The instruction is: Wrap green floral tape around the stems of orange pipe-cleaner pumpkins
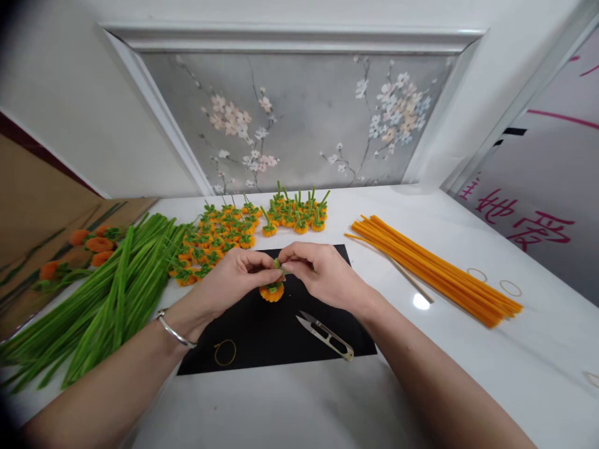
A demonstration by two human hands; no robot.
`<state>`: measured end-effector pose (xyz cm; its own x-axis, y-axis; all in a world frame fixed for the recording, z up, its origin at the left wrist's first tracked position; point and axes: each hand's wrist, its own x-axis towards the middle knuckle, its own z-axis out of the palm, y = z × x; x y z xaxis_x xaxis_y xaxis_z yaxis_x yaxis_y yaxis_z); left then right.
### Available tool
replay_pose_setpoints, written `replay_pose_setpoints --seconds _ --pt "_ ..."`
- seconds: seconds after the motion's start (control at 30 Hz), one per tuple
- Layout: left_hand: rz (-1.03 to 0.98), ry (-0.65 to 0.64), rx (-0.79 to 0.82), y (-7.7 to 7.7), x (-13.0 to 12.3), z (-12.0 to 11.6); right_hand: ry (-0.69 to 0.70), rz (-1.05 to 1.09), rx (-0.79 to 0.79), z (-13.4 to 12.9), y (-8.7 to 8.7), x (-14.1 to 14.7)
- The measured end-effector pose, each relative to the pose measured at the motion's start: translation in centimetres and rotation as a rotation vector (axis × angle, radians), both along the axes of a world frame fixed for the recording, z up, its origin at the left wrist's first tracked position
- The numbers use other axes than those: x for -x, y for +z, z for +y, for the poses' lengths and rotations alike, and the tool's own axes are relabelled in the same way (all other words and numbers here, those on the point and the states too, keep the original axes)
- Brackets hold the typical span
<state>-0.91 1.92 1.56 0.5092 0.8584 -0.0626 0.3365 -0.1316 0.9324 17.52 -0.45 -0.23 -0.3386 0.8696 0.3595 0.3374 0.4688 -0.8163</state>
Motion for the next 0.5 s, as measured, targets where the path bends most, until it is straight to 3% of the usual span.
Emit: replay_pose_setpoints --seconds 0.3,0.5 --pt "0.020 -0.048 -0.031 0.06 0.02 -0.02 0.006 0.000 -0.004 0.02 0.09 -0.04" --pt "0.048 -0.101 -0.032 0.27 -0.02 -0.15 0.063 0.111 0.052 -0.07 0.00 0.04"
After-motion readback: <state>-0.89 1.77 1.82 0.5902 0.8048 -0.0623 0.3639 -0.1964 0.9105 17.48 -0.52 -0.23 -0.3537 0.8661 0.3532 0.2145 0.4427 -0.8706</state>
